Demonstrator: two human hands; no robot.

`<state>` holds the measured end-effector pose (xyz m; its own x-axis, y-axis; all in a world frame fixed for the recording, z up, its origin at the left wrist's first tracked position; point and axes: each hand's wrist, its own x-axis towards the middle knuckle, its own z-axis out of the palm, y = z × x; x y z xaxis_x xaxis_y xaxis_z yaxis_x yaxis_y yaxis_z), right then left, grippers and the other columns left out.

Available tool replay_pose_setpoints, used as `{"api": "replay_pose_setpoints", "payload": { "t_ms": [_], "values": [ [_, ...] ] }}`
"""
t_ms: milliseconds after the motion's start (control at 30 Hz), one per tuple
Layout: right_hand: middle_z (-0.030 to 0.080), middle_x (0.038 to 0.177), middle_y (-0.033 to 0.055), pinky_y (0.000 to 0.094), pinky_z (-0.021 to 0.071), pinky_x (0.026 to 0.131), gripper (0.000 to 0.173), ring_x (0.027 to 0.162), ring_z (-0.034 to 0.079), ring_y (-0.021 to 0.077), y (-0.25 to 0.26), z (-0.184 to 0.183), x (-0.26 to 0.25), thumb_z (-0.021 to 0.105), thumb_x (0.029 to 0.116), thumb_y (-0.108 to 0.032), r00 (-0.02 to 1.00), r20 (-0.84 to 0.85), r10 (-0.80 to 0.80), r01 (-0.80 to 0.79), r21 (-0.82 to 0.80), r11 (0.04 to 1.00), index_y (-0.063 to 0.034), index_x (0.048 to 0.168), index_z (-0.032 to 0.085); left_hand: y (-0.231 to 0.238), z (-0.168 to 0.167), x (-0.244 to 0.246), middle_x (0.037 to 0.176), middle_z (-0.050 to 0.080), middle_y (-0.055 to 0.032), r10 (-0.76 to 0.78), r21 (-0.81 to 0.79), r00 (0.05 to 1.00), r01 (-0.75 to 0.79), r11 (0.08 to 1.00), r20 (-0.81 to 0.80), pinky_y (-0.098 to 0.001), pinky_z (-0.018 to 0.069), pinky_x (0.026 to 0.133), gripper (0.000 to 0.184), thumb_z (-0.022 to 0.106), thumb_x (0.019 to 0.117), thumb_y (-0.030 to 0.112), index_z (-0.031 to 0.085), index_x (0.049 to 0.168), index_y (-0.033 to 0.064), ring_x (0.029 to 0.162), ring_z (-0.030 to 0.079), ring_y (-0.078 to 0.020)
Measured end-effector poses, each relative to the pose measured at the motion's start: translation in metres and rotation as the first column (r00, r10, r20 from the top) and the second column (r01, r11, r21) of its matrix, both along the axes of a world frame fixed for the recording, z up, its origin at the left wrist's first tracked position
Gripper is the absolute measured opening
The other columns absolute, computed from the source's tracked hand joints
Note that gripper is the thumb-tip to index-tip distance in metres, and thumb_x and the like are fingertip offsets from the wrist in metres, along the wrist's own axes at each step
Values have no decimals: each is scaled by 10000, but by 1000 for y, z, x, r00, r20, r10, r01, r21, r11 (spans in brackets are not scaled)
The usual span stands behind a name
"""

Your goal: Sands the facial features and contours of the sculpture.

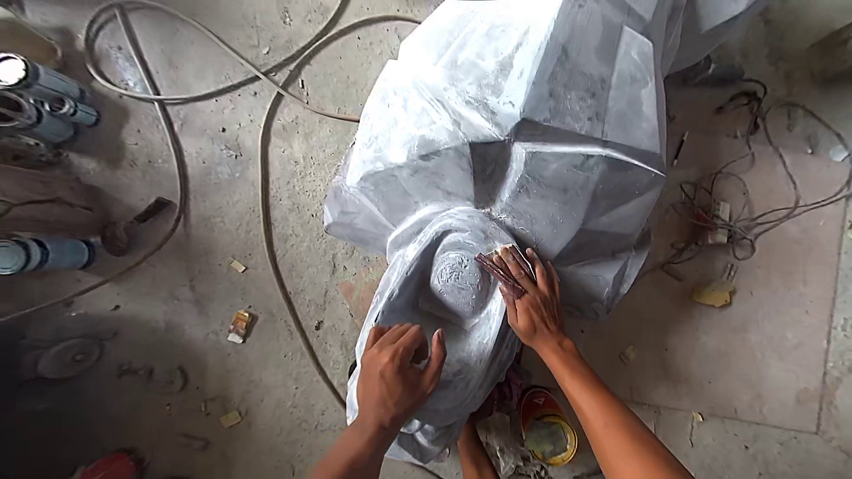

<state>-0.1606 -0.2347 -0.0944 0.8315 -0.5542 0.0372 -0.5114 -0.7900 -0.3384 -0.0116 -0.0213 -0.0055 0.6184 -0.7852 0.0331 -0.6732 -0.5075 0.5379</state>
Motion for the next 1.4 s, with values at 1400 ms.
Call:
{"api": "replay_pose_setpoints", "payload": {
  "t_ms": [1400],
  "values": [
    [308, 1678, -134, 659, 111, 1258, 530, 1603, 121, 246, -50, 21, 32, 328, 1081, -470, 903, -131, 409, -418, -51, 907, -346, 1589, 412, -1, 2, -5, 609, 541, 53, 0, 47, 1000, 1, 999, -26, -387, 487, 776, 460, 557, 965, 530, 546, 648, 195, 607, 557, -109]
  ]
}}
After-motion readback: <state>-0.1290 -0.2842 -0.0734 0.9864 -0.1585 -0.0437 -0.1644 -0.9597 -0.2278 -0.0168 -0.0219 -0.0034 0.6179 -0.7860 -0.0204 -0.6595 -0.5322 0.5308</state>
